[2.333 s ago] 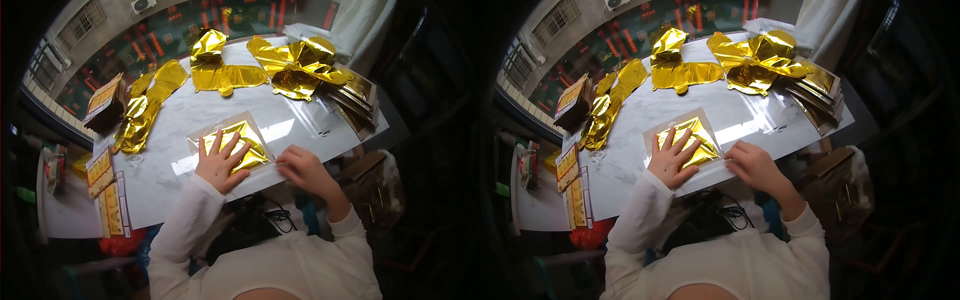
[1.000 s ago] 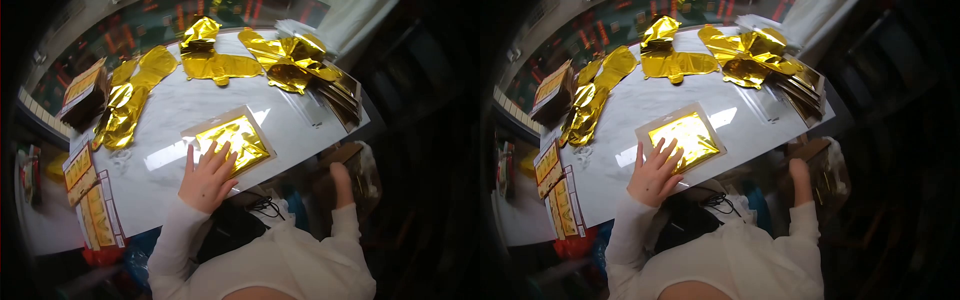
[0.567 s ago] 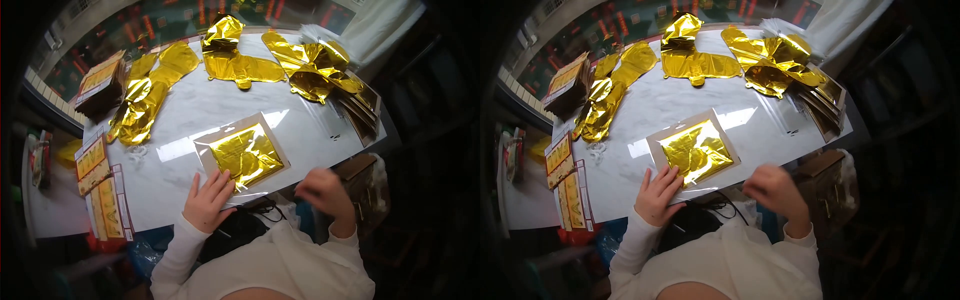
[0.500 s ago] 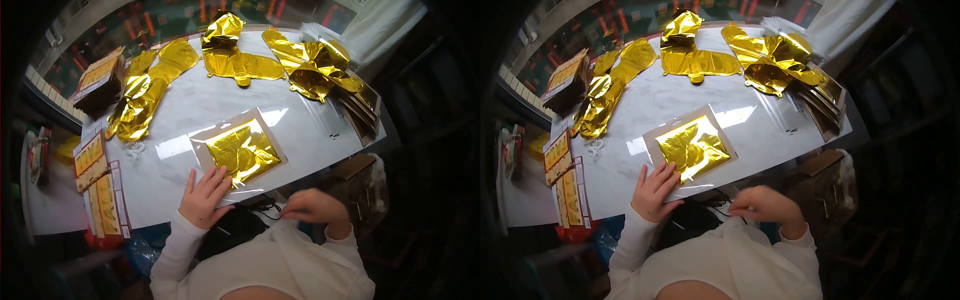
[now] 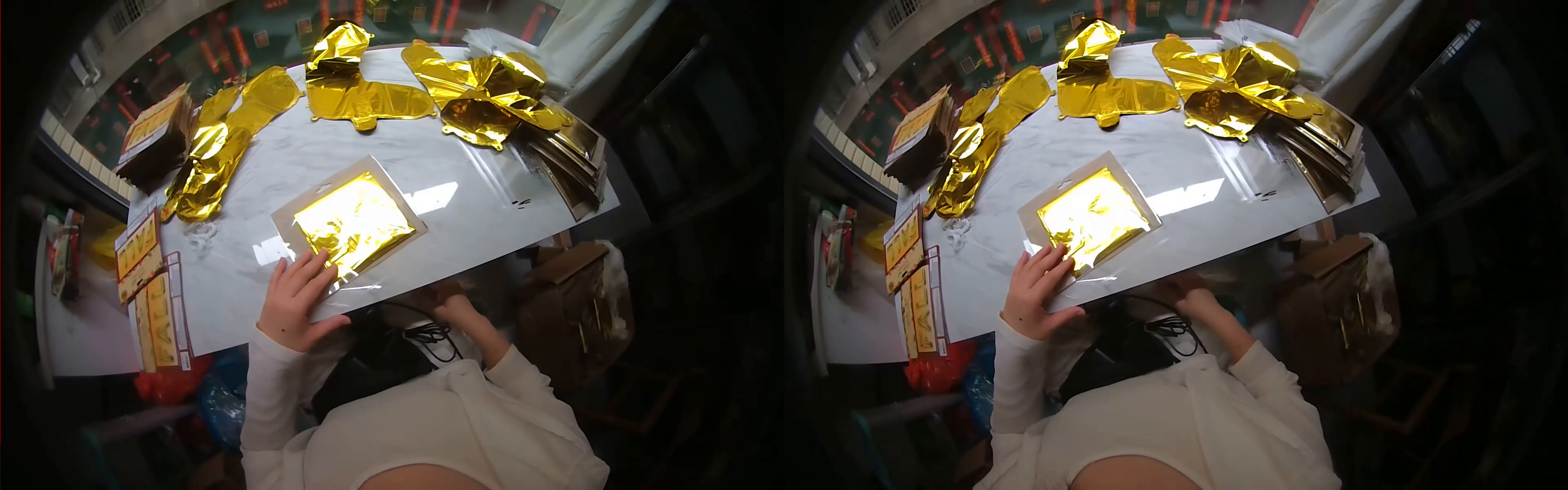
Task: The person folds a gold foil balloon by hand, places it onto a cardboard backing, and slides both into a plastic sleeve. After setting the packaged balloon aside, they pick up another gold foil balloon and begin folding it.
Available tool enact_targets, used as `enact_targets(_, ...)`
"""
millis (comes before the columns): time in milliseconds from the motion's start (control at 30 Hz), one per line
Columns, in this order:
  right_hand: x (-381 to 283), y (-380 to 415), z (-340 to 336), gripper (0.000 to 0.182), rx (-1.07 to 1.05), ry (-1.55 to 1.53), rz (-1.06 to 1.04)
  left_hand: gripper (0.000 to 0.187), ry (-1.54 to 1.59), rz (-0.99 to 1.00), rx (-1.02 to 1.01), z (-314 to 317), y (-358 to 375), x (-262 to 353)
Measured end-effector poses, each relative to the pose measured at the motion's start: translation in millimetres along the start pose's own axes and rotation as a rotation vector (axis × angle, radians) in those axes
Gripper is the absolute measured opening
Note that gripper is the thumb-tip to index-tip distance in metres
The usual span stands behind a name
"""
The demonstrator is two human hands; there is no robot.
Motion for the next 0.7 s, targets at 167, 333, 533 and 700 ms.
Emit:
enact_targets(167,32.3,7.1,-14.4,0.028,0.173,-0.397,0.114,0.078,-0.010,-0.008,0.005,0.7,0.5,0.0)
enact_targets(333,106.1,49.9,-63.7,0.031,0.292,0.306,0.118,0.080,0.052,-0.044,0.024,-2.6,1.0,2.0)
enact_targets(533,118.3,85.3,-81.0,0.058,0.301,0.814,0.398,0.035,0.015,0.217,0.629,-20.9,98.3,22.1)
enact_targets(700,68.7,24.7,-44.6,0.038,-0.272,0.339,0.336,0.036,-0.057,-0.153,0.030,76.7,132.1,-17.9)
Point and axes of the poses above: each hand's wrist, its own y-axis away from the middle knuckle, its own z-axis out of the palm, x = y × z, the point moved 9 cm from there along -y, towards the middle knuckle, and after that the axes turned 7 degrees about y, right-handed, at the moved point
